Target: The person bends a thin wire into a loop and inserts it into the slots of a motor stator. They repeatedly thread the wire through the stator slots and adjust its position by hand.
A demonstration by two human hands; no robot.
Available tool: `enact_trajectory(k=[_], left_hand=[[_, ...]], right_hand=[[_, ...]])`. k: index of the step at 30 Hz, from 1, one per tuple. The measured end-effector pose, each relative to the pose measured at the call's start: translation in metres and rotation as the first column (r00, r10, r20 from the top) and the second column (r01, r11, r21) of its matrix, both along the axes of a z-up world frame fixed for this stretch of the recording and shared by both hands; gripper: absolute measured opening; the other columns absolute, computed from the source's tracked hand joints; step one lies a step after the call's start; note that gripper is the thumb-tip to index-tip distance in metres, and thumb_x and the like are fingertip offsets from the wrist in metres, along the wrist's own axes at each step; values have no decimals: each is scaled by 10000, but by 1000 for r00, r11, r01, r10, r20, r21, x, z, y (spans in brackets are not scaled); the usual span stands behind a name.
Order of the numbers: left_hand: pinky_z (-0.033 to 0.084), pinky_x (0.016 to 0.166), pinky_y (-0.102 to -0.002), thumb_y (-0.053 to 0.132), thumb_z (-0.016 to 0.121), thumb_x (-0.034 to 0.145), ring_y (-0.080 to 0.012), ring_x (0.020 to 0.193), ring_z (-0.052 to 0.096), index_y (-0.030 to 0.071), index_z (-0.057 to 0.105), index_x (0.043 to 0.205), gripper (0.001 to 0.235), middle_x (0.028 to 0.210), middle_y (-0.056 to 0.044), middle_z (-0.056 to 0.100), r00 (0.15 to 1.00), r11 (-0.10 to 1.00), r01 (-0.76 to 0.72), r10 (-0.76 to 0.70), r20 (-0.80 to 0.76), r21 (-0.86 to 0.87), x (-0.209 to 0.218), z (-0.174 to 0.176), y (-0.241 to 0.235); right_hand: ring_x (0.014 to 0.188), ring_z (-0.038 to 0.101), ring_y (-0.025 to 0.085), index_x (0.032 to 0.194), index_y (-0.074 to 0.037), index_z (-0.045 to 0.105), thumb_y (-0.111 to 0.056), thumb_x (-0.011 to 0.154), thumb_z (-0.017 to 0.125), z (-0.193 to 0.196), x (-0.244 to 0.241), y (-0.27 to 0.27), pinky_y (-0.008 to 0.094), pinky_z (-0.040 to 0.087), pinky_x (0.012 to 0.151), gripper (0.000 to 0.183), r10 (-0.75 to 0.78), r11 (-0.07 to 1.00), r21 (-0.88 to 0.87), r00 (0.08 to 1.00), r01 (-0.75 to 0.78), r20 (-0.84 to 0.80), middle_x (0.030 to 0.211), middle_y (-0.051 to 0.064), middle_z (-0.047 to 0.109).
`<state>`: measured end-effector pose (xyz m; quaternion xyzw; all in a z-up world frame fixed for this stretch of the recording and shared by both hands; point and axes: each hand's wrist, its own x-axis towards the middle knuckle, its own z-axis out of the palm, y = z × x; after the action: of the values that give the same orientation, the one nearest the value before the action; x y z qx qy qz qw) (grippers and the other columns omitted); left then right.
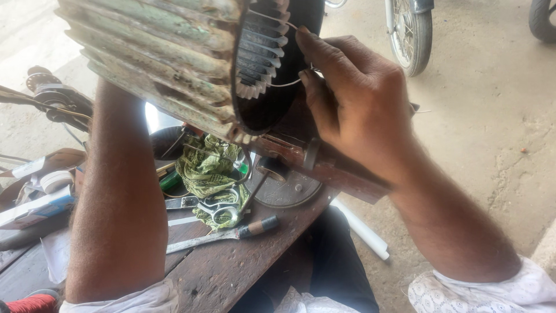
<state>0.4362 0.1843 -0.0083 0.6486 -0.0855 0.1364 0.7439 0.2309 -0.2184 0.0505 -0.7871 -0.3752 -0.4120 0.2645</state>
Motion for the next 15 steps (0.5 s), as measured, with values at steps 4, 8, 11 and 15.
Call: enact_trajectory(k=[4, 8, 11, 15], left_hand=[[639, 824, -309, 74, 595, 1071, -199, 931, 743, -33, 677, 1189, 179, 1062, -122, 734, 1000, 1000, -13, 13, -4, 4, 2, -1, 5], [639, 826, -311, 79, 592, 1072, -199, 935, 743, -31, 676, 1191, 182, 1066, -122, 733, 1000, 1000, -21, 21, -10, -4, 2, -6, 8], [639, 828, -311, 82, 591, 1072, -200, 938, 743, -30, 675, 1193, 185, 1069, -122, 733, 1000, 1000, -27, 27, -16, -4, 2, -10, 9], [639, 830, -312, 87, 588, 1073, -200, 942, 742, -29, 674, 1196, 189, 1073, -122, 733, 999, 1000, -30, 29, -22, -9, 1, -13, 10]], right_hand=[[914, 759, 223, 1402, 10, 589, -26, 1097, 709, 2, -3, 1, 278, 641, 772, 330, -28, 1000, -3, 1000, 28, -13, 1137, 163, 727], [935, 753, 232, 1378, 15, 592, -5, 1074, 700, 4, -1, 1, 290, 638, 791, 323, -3, 1000, 13, 1000, 3, 19, 1155, 166, 715], [933, 758, 233, 1365, 22, 612, -6, 1079, 722, 4, -1, 0, 297, 637, 783, 307, -3, 1000, 18, 1000, 3, -5, 1167, 170, 724], [916, 755, 221, 1367, 21, 610, 6, 1064, 706, 3, -2, 0, 280, 636, 775, 319, -19, 1000, 2, 1000, 19, 7, 1135, 164, 718]])
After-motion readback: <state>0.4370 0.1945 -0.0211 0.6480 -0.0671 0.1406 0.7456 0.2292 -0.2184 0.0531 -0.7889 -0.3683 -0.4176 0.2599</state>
